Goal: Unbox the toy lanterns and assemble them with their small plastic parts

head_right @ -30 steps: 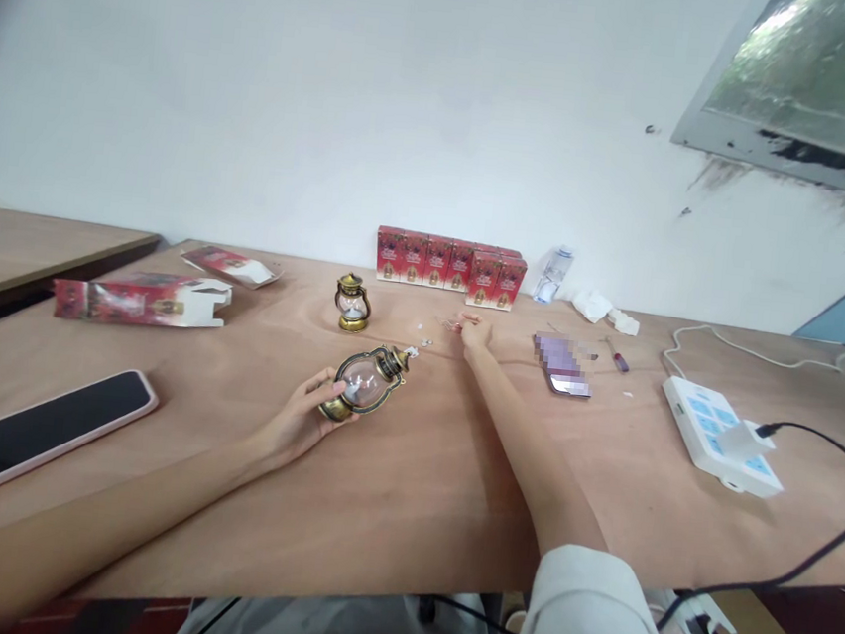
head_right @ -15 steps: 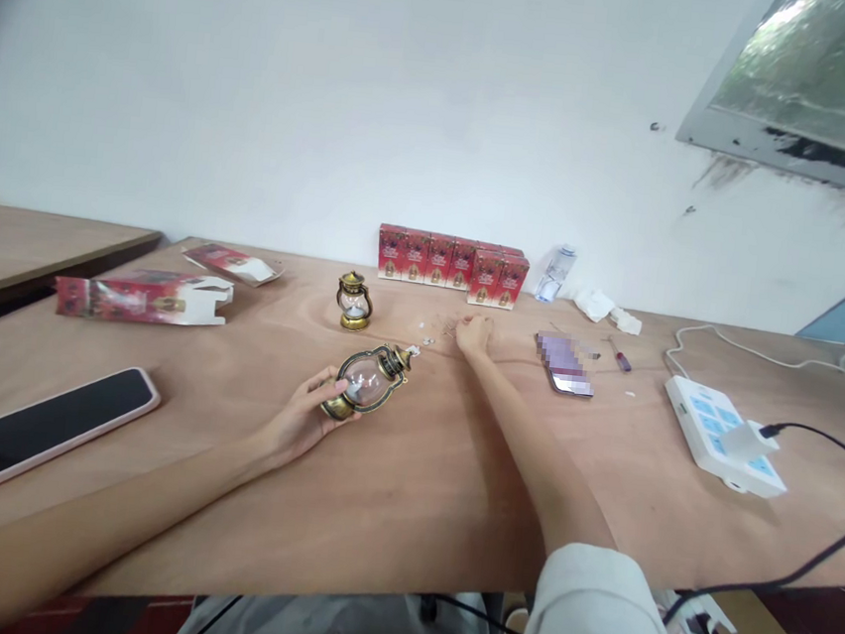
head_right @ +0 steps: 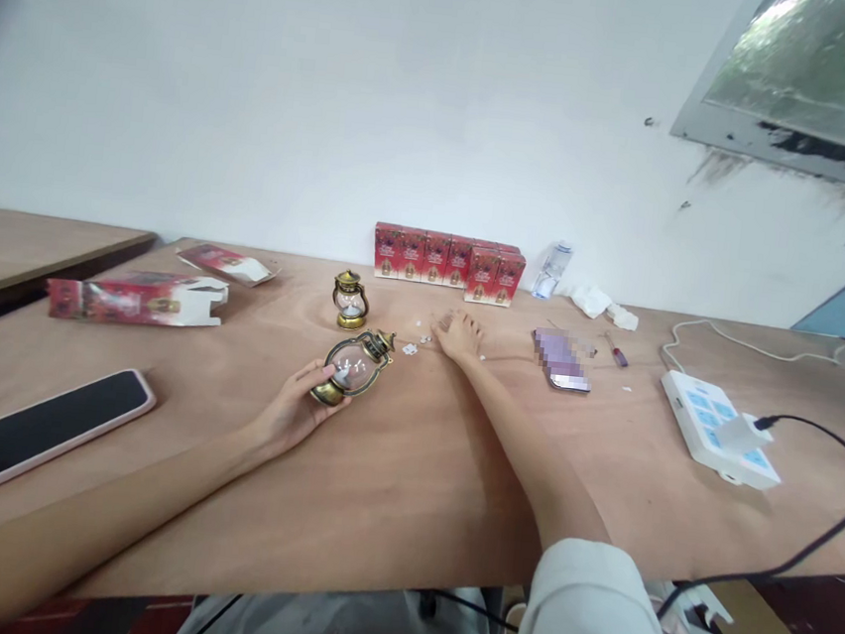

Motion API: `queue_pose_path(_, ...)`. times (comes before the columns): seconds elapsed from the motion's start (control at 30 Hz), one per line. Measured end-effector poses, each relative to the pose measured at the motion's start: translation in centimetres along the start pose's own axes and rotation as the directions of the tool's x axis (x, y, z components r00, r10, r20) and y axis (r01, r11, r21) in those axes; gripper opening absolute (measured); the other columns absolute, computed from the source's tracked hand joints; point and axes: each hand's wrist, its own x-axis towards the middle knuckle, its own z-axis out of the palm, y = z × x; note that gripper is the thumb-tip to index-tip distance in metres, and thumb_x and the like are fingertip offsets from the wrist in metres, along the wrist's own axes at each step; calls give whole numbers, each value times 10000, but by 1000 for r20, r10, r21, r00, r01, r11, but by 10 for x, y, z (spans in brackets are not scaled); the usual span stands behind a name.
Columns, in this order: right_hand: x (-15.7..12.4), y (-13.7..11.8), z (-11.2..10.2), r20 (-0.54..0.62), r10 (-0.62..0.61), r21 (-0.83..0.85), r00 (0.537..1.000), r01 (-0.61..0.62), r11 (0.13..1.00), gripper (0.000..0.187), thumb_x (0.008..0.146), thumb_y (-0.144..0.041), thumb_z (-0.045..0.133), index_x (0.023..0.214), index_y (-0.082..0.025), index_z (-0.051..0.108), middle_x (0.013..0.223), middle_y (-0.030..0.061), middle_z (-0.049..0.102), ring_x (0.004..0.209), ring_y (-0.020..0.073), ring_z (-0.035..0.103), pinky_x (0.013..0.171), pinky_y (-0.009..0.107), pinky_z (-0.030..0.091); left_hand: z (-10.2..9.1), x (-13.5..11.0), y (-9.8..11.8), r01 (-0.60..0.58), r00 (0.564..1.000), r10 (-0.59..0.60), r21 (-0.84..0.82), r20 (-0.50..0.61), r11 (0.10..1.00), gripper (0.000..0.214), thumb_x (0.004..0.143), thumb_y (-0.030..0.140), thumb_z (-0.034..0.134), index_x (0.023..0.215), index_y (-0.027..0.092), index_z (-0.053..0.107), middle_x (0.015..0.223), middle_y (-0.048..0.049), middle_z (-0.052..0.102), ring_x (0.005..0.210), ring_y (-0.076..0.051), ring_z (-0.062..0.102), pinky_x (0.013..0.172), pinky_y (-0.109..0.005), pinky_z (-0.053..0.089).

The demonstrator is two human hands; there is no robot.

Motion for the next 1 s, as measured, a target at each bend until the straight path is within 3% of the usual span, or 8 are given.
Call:
queue_pose_path(0.13, -7, -6, 0, -104, -7, 7, 995, 7, 1000, 523, 819, -406, 524, 1208, -63, 457, 1243, 242, 489, 1182, 350, 413, 969, 480, 286, -3, 5, 4, -44, 998, 42, -32, -48, 999, 304, 541, 203, 788, 683, 147, 525, 706, 36, 575, 648, -92, 578, 590, -251, 562)
queue_pose_path(0.2, -14, -9, 0, -134, -67, 19, 989, 70, 997, 418, 851, -347, 473, 1179, -87, 485, 1224, 207, 503, 1173, 321, 416, 976, 459, 290, -3, 7, 5, -56, 997, 53, -45, -63, 997, 280, 556, 191, 770, 673, 147, 519, 704, 37, 575, 637, -85, 569, 584, -243, 557)
queue_pose_path(0.33, -30, -10, 2, -89, -278, 48, 957, 282, 958, 278, 833, -279, 508, 1089, -188, 569, 1169, 90, 557, 1139, 233, 455, 986, 366, 319, -3, 8, 5, -57, 996, 51, -77, -77, 995, 246, 580, 184, 743, 681, 152, 521, 705, 33, 579, 642, -88, 567, 574, -236, 551)
queue_pose_path(0.43, -34, -9, 7, -44, -368, 57, 929, 370, 927, 268, 806, -274, 558, 1060, -203, 607, 1138, 74, 579, 1126, 214, 475, 979, 349, 336, -4, 9, 4, -54, 996, 47, -89, -78, 995, 245, 587, 192, 738, 678, 153, 514, 708, 33, 575, 656, -93, 568, 578, -241, 555)
queue_pose_path(0.6, -23, -11, 15, -15, -361, 16, 932, 361, 932, 288, 841, -298, 518, 1066, -160, 631, 1086, 115, 587, 1103, 231, 479, 976, 371, 328, -5, 9, 4, -47, 996, 41, -71, -84, 996, 226, 604, 201, 727, 708, 151, 533, 751, 27, 575, 681, -92, 566, 592, -237, 557)
queue_pose_path(0.77, -18, -21, 17, 26, -362, -47, 932, 363, 930, 268, 860, -299, 485, 1017, -185, 670, 1137, 131, 549, 1111, 265, 420, 963, 408, 308, -4, 8, 4, -39, 995, 33, -62, -94, 997, 211, 611, 199, 717, 703, 153, 533, 733, 28, 563, 670, -90, 561, 585, -229, 550)
queue_pose_path(1.0, -12, -27, 16, -23, -340, -22, 940, 340, 940, 285, 884, -273, 438, 1034, -224, 675, 1123, 121, 540, 1068, 274, 425, 930, 436, 323, -4, 7, 3, -35, 996, 29, -68, -83, 997, 242, 593, 215, 732, 705, 158, 526, 737, 33, 563, 677, -91, 563, 594, -233, 542)
